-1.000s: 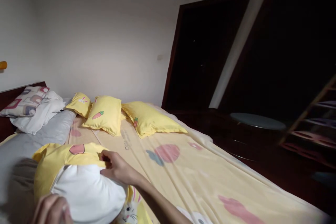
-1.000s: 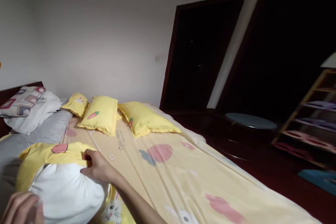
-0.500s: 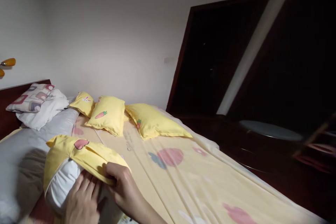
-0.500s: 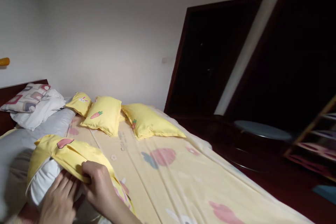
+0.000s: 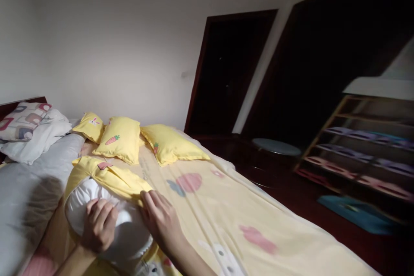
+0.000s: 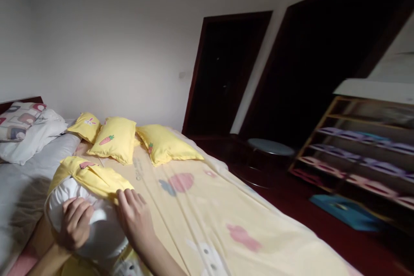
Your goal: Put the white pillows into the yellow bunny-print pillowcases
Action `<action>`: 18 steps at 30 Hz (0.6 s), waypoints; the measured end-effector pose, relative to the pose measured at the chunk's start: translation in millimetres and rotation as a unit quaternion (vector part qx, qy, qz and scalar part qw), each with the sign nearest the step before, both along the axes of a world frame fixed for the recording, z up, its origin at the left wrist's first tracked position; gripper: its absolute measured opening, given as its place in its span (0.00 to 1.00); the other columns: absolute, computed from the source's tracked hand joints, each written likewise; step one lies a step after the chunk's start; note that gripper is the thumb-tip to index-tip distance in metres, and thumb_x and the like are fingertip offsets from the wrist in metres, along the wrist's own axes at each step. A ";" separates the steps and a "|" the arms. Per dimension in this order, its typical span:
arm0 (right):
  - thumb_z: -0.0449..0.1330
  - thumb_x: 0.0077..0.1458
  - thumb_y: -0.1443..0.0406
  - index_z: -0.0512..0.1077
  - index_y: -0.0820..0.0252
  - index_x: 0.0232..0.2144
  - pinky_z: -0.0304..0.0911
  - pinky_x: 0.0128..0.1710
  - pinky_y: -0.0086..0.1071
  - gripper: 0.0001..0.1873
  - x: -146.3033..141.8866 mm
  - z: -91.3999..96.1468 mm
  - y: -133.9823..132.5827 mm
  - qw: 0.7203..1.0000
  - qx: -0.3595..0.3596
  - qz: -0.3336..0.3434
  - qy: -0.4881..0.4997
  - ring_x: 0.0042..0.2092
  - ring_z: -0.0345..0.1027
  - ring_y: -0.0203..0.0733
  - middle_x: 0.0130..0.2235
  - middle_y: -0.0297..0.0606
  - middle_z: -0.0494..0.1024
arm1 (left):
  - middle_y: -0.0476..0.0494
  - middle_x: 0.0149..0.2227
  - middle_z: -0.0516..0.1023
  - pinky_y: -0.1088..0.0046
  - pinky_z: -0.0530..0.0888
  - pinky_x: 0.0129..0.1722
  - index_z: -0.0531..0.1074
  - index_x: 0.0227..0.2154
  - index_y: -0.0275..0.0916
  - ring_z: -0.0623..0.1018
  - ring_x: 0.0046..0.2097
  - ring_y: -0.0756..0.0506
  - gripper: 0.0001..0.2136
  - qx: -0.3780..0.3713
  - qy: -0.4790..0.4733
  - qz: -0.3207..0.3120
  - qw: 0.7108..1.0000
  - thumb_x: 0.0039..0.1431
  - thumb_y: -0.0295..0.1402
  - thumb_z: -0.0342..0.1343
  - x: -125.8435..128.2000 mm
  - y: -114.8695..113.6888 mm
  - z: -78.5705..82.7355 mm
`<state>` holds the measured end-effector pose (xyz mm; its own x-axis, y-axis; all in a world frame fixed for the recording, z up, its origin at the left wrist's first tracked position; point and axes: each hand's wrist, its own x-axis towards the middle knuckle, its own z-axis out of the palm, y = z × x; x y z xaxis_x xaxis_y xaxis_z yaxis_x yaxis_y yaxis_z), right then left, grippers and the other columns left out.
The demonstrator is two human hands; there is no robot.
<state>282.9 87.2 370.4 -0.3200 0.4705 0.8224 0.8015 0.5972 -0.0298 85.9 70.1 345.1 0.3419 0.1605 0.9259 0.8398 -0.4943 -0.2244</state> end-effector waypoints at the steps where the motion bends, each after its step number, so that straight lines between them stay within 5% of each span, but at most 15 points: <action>1: 0.51 0.56 0.74 0.65 0.57 0.31 0.51 0.27 0.29 0.08 6.6 0.9 3.3 0.999 -0.041 -0.023 -0.006 0.28 0.62 0.38 0.28 0.35 0.71 | 0.44 0.29 0.79 0.64 0.66 0.47 0.74 0.33 0.37 0.78 0.38 0.46 0.13 0.003 0.006 0.010 1.000 0.56 0.18 0.45 1.0 0.1 6.9; 5: 0.52 0.48 0.77 0.65 0.58 0.29 0.44 0.22 0.29 0.11 18.7 10.4 2.1 0.977 -0.193 -0.084 -0.038 0.22 0.61 0.35 0.23 0.31 0.73 | 0.46 0.28 0.79 0.65 0.66 0.45 0.74 0.33 0.38 0.77 0.37 0.45 0.12 -0.020 0.010 0.062 0.998 0.58 0.19 0.47 9.8 -0.8 37.3; 8: 0.50 0.45 0.79 0.66 0.58 0.26 0.44 0.23 0.30 0.12 16.1 18.8 -11.6 0.986 -0.144 -0.073 -0.047 0.21 0.61 0.34 0.21 0.31 0.72 | 0.45 0.34 0.81 0.64 0.66 0.48 0.76 0.38 0.37 0.78 0.42 0.45 0.11 -0.051 0.018 0.057 0.997 0.59 0.21 0.49 18.4 -0.7 45.3; 13: 0.48 0.49 0.79 0.71 0.64 0.36 0.51 0.24 0.31 0.16 10.4 17.4 -31.6 0.998 0.005 -0.051 -0.030 0.21 0.63 0.35 0.21 0.33 0.72 | 0.42 0.43 0.82 0.60 0.67 0.57 0.76 0.42 0.38 0.76 0.52 0.45 0.17 -0.083 0.070 -0.029 0.994 0.61 0.20 0.43 31.4 17.5 23.5; 18: 0.47 0.47 0.82 0.69 0.68 0.49 0.54 0.23 0.31 0.28 -2.0 3.2 -45.5 0.996 0.026 -0.059 -0.056 0.21 0.62 0.36 0.22 0.33 0.72 | 0.43 0.38 0.82 0.61 0.75 0.43 0.77 0.41 0.43 0.78 0.43 0.43 0.12 -0.157 0.073 -0.095 0.980 0.60 0.27 0.50 58.6 41.7 4.0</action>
<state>280.9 41.8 373.5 -0.3557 0.4684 0.8088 0.8632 0.4963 0.0921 144.4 111.8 349.1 0.5184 0.3502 0.7802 0.6957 -0.7032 -0.1466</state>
